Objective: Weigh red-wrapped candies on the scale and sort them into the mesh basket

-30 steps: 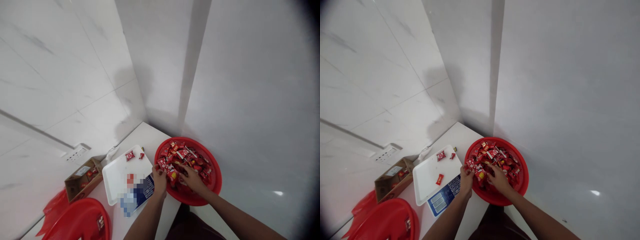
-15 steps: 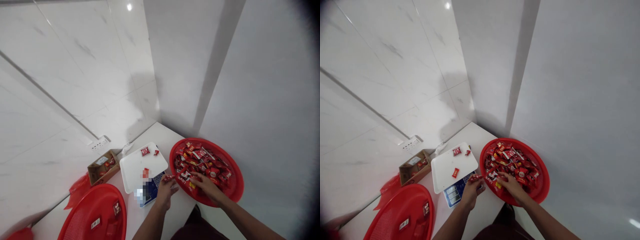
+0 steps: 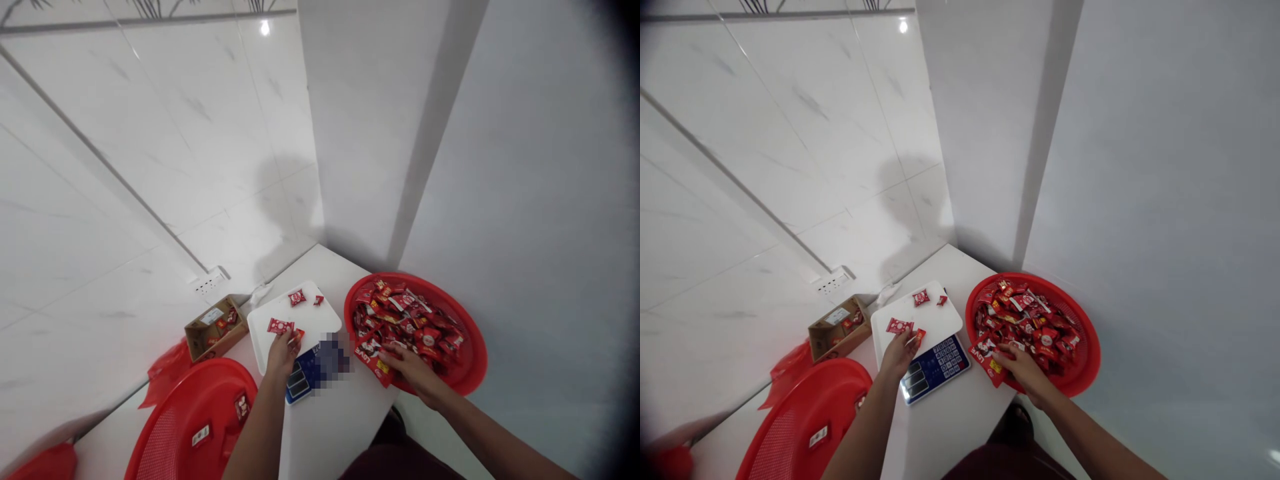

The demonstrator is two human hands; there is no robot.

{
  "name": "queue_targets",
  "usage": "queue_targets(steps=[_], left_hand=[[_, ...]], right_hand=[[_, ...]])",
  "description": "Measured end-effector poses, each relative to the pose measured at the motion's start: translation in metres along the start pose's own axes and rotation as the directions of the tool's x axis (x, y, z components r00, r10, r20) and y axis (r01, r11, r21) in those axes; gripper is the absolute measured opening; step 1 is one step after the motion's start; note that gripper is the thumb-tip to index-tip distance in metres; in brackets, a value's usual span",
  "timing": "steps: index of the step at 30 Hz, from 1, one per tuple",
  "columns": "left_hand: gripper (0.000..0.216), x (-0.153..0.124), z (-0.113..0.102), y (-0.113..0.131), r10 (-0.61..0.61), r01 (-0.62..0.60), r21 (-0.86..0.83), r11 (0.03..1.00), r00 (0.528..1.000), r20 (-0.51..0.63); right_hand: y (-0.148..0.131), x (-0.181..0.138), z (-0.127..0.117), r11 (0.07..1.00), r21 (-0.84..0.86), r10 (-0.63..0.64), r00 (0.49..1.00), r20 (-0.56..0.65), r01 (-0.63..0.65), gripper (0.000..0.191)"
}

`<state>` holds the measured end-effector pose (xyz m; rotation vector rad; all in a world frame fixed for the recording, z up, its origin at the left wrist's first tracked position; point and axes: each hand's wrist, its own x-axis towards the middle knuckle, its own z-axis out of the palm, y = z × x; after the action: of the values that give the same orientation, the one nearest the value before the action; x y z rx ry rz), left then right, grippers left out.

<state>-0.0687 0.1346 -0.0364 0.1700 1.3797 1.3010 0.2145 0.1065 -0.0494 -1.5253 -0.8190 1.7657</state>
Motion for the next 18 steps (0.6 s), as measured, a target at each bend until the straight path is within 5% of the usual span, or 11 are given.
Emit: queue_targets(steps=[8, 13, 18], left_hand=[[0.014, -0.004, -0.026, 0.0, -0.015, 0.019, 0.126, 0.992, 0.999, -0.032], [0.041, -0.018, -0.044, 0.002, 0.011, 0.005, 0.218, 0.976, 0.998, -0.069], [0.038, -0.059, -0.063, -0.026, 0.02, -0.021, 0.245, 0.969, 1.0, 0.008]], right_hand=[[-0.038, 0.015, 0.075, 0.983, 0.166, -0.112, 0.977, 0.181, 0.082, 0.059], [-0.054, 0.009, 0.088, 0.988, -0.129, -0.056, 0.977, 0.205, 0.083, 0.06], [-0.058, -0.079, 0.058, 0.894, -0.214, -0.217, 0.799, 0.562, 0.393, 0.037]])
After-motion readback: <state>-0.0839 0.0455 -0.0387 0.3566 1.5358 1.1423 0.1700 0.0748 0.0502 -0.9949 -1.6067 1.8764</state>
